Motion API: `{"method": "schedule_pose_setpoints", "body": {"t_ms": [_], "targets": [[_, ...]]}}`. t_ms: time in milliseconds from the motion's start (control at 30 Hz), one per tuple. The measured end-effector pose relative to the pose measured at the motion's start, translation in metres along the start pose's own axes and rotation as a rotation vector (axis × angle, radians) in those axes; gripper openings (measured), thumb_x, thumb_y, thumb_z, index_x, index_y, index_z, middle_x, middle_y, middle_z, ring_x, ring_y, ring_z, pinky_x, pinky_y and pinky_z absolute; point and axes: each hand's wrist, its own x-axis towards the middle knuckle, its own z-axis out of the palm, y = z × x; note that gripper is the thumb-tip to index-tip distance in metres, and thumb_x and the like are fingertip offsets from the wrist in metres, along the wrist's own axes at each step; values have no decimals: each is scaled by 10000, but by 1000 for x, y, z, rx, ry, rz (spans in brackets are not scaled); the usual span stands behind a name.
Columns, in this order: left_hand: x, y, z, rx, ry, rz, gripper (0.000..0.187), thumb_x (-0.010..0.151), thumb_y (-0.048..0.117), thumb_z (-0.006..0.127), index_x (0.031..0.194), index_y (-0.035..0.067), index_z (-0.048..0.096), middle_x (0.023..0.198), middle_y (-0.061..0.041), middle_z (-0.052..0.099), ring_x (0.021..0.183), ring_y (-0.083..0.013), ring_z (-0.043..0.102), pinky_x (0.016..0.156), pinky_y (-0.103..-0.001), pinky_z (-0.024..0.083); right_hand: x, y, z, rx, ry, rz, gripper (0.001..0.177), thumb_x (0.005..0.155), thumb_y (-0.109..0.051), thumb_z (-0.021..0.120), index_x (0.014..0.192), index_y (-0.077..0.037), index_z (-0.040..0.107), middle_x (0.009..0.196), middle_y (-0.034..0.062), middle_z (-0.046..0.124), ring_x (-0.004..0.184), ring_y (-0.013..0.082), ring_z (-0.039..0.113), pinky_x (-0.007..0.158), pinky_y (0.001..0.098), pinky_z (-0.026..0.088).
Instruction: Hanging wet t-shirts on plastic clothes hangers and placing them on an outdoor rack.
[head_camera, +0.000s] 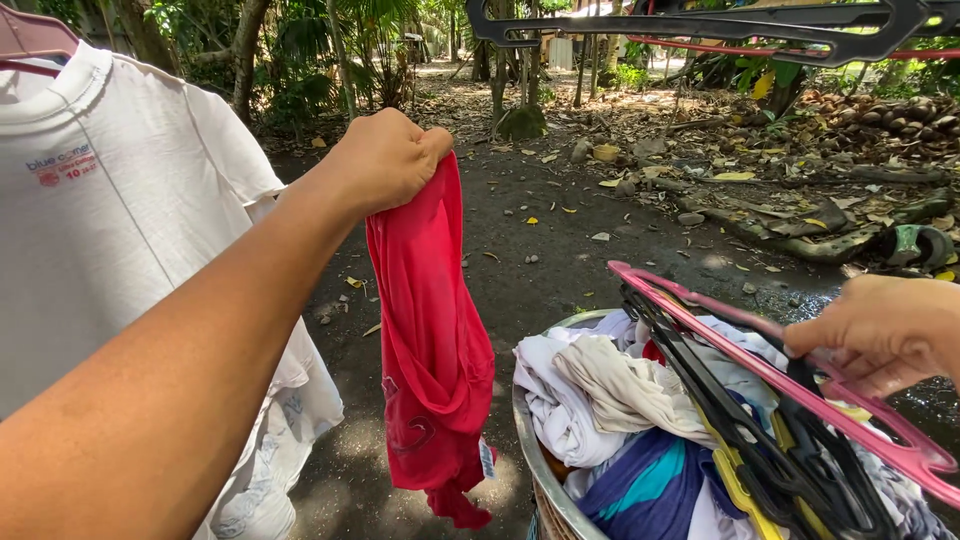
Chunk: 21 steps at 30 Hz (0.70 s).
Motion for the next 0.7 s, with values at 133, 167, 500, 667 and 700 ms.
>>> {"method": "schedule_pose_setpoints", "body": {"t_ms": [133, 167, 500, 667, 700], "targets": [[8, -8, 2, 118, 9, 155, 435, 1002, 386, 465, 877, 60, 722, 824, -264, 679, 765, -470, 673, 765, -500, 547, 50, 32, -5, 405, -73, -125, 275, 914, -154, 767, 974, 106, 698, 766, 255, 749, 627, 295, 716, 586, 411, 622], [6, -6, 1, 120, 9, 156, 435, 1002, 386, 465, 877, 60, 722, 824, -264, 679, 765, -470, 673, 765, -500, 547, 58, 38, -2, 406, -74, -124, 275, 914, -154, 767, 974, 106, 698, 766, 255, 749, 627, 295, 716, 586, 411, 622], [-8, -5, -2, 82, 12, 64, 505, 1008, 454, 462, 903, 40, 732, 856, -275, 695, 809, -471, 682, 800, -511, 551, 83, 60, 7, 295, -75, -262, 305, 913, -240, 721, 982, 56, 690, 642, 166, 611, 422, 189, 492, 407, 344, 405], [-9, -11, -2, 101, 33, 81, 511, 997, 458, 456, 916, 38, 735, 866, -283, 697, 824, -479, 679, 812, -514, 547, 144, 103, 6, 267, -201, -384, 389, 962, -240, 776, 944, 95, 580, 656, 238, 688, 396, 304, 628, 305, 448, 517], [-9, -12, -2, 106, 35, 81, 496, 992, 443, 452, 926, 44, 739, 871, -285, 694, 824, -484, 677, 814, -515, 547, 116, 97, 12, 317, -146, -243, 282, 944, -173, 774, 952, 38, 587, 691, 233, 707, 441, 308, 656, 335, 450, 537]]}}
